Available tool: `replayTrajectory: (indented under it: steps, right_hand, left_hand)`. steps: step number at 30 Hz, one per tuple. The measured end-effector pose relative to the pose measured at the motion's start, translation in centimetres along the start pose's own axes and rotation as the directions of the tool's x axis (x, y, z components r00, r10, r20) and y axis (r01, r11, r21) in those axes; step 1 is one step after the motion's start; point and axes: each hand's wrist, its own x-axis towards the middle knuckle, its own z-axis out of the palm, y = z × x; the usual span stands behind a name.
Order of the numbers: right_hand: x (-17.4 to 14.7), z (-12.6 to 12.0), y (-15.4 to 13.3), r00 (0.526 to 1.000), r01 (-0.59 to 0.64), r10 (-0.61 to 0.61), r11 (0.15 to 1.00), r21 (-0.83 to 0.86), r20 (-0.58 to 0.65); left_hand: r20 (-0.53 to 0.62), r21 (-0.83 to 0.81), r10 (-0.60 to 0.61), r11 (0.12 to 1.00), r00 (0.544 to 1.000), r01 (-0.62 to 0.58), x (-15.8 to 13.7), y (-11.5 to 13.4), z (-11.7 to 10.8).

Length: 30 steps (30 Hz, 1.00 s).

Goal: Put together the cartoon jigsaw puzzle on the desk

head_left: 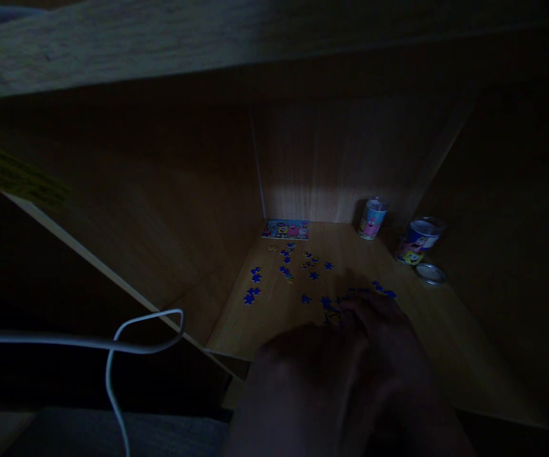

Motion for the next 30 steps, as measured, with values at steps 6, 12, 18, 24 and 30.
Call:
replayTrajectory:
  steps: [6,12,18,24,30]
  right_hand:
    - [0.1,0.0,0.1,1.000,-0.005,0.006,1.000,0.012,-0.012]
    - [0.1,0.1,0.0,1.000,-0.007,0.007,1.000,0.014,-0.012]
    - [0.1,0.5,0.4,1.000,0.002,-0.002,1.000,0.008,-0.028]
    - [0.1,0.5,0.4,1.000,0.003,-0.003,1.000,0.000,-0.030]
    - [0.3,0.4,0.2,1.000,-0.007,0.007,1.000,0.000,-0.009]
  left_hand:
    - [0.007,0.120,-0.426,0.899,0.905,0.422,2.1,-7.4,2.7]
    - [-0.067,0.339,-0.591,0.744,0.804,0.575,2.0,-10.3,3.2]
    - [0.033,0.231,-0.699,0.701,0.715,0.675,2.6,-10.3,3.3]
    - [0.045,0.134,-0.655,0.752,0.754,0.646,3.0,-9.7,3.4]
    - [0.043,0.094,-0.620,0.783,0.783,0.615,3.1,-9.6,3.7]
